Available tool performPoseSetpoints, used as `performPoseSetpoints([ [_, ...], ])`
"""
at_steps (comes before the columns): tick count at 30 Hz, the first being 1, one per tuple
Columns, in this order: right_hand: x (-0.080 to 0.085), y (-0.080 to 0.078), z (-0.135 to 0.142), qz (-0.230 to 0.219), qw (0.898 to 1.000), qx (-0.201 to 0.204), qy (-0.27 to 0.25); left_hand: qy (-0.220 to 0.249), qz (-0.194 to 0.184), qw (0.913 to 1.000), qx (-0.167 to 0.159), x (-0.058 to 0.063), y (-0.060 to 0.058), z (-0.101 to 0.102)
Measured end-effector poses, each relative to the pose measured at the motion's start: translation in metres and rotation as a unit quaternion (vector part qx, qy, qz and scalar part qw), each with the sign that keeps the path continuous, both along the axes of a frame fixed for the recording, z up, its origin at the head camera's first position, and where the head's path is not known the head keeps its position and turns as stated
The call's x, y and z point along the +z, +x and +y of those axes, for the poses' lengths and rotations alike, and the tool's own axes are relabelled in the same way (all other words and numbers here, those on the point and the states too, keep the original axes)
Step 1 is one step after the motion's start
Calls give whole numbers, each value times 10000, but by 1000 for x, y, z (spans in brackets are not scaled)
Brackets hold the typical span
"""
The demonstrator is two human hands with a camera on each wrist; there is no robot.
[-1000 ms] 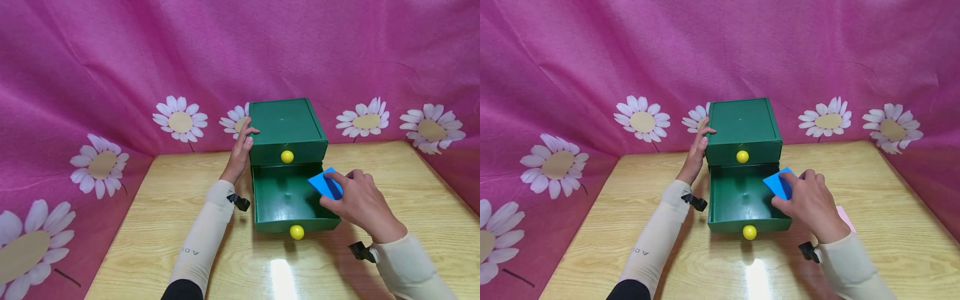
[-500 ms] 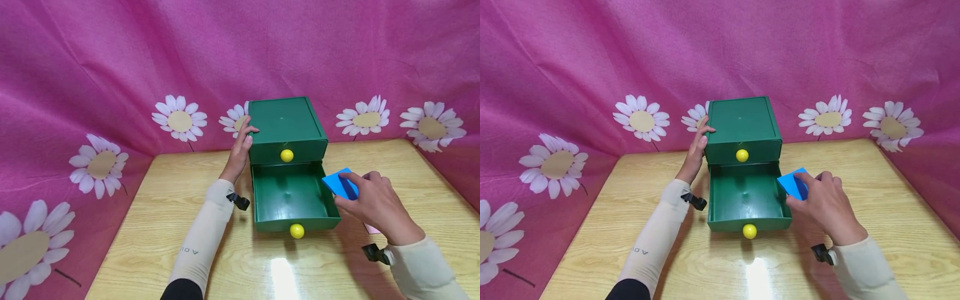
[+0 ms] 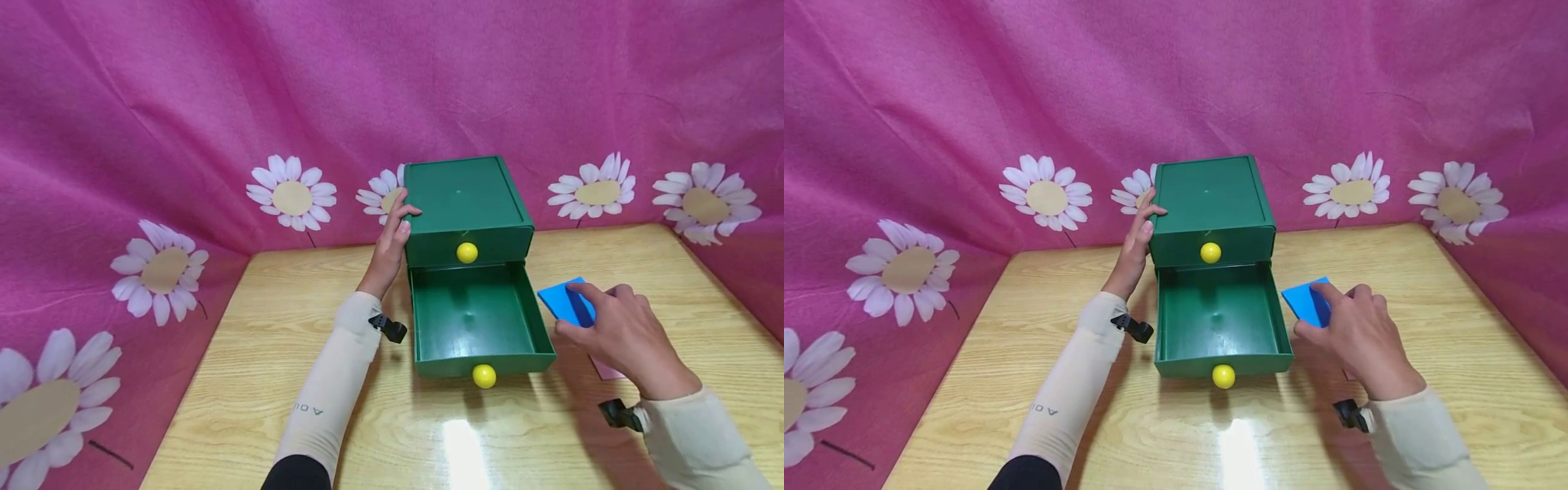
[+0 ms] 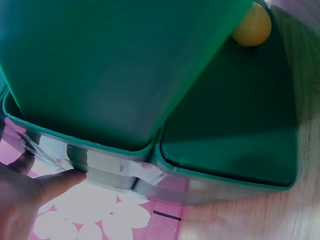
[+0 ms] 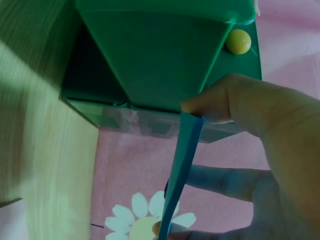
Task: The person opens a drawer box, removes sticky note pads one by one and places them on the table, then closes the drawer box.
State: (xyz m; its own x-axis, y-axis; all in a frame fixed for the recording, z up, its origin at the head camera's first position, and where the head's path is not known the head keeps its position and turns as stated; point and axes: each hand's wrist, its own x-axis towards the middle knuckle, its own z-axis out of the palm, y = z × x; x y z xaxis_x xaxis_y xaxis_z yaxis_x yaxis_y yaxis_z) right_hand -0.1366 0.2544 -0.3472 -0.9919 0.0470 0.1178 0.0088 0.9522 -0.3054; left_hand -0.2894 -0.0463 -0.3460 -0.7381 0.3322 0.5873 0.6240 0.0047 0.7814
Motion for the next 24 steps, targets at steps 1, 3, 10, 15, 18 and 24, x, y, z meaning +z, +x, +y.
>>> performPoseSetpoints([
  [1, -1, 0, 1, 14, 10000, 0, 11, 3, 4, 10000, 8, 0, 0, 0],
  [3, -3, -1, 3, 38, 10000, 1, 31, 5, 12, 10000, 13, 0, 0, 0],
  [10, -12, -2, 7, -156, 9999, -13, 31, 31, 16, 10000, 18, 0, 0, -1],
  [15, -20, -4, 9, -339, 9994, -73, -27, 69, 21, 10000, -38, 0, 0, -1],
  [18, -24, -4, 10, -617, 9980, -124, -74, 56, 11, 10000, -50, 1, 0, 0],
  [24, -30, -5, 10, -1203, 9921, -243, -256, 46, 42, 10000, -19, 1, 1, 0],
])
